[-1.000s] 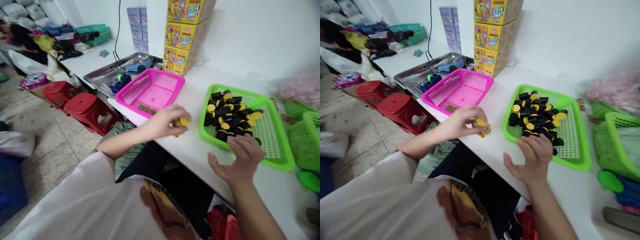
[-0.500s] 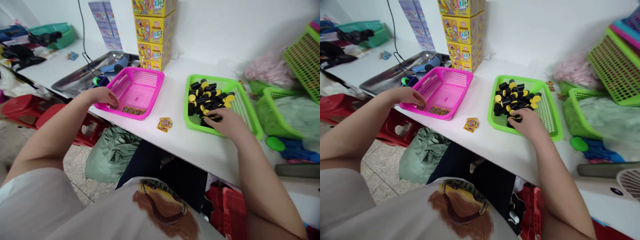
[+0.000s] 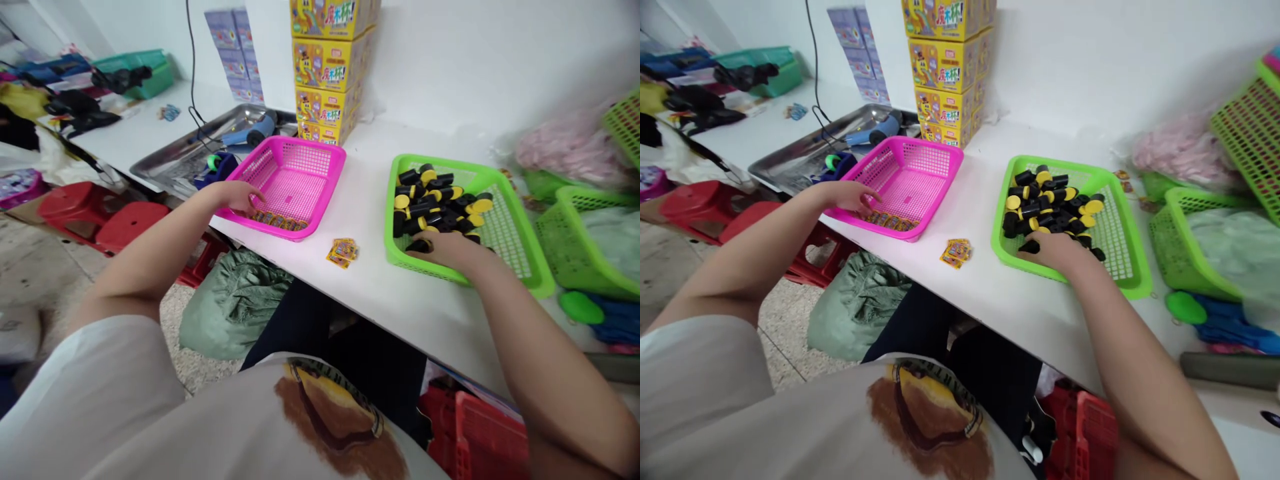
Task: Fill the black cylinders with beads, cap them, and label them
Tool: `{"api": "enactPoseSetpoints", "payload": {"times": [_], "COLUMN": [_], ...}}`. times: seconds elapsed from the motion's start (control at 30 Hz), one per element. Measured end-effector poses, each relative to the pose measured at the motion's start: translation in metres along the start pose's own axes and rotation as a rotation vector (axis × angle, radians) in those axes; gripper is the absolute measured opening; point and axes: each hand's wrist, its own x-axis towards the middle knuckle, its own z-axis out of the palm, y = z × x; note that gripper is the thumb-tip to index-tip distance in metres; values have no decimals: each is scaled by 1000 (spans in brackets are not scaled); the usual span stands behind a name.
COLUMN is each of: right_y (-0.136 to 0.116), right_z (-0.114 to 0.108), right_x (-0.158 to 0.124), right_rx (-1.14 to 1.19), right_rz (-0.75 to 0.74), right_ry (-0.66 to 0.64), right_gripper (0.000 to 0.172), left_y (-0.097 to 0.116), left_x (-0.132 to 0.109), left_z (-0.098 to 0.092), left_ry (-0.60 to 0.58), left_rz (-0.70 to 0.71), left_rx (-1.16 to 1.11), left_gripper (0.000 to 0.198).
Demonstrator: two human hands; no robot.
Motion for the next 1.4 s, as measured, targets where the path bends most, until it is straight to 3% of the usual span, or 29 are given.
{"api": "enactPoseSetpoints", "payload": {"times": [0.13,0.23,0.3,0.37,0.43,0.5,0.6,0.67,0.73,0.83,0.97,1.23,1.3,1.4], "right_y": [4,14,22,28,31,33,35,36,35,30,24,27,25,24], "right_z": [2,3,7,14,23,30,38,40,41,41,41,41,40,39], "right_x": [-2,-13,-21,-28,-32,-34,-35,-35,-37,-42,-52,-54,-54,-55], "right_rx": [67,200,484,872,1169,1320,1400,1393,1352,1265,1180,1116,1124,1133], "right_rz": [-41,-80,-167,-296,-403,-456,-466,-475,-499,-542,-542,-513,-520,-531], "right_ry": [47,194,357,531,697,858,1006,1027,1031,1033,914,848,829,800], "right_gripper": [46,42,41,48,59,62,54,52,48,39,30,32,32,31], "left_y": [8,27,50,79,108,132,148,147,143,137,134,131,135,157], "left_x": [-10,-32,-54,-74,-84,-77,-47,-30,-23,-27,-36,-38,-41,-48], "left_z": [-6,-4,9,37,75,116,158,169,169,162,154,142,138,128], "left_ry": [37,254,500,721,614,572,509,465,439,427,453,507,536,542], "left_rz": [-37,-3,136,490,882,1064,955,812,741,757,791,847,876,1014], "left_rx": [2,4,-54,-216,-232,-144,90,183,215,219,188,10,-94,-467], "left_gripper": [59,57,53,42,33,34,43,47,48,48,43,23,19,16]}}
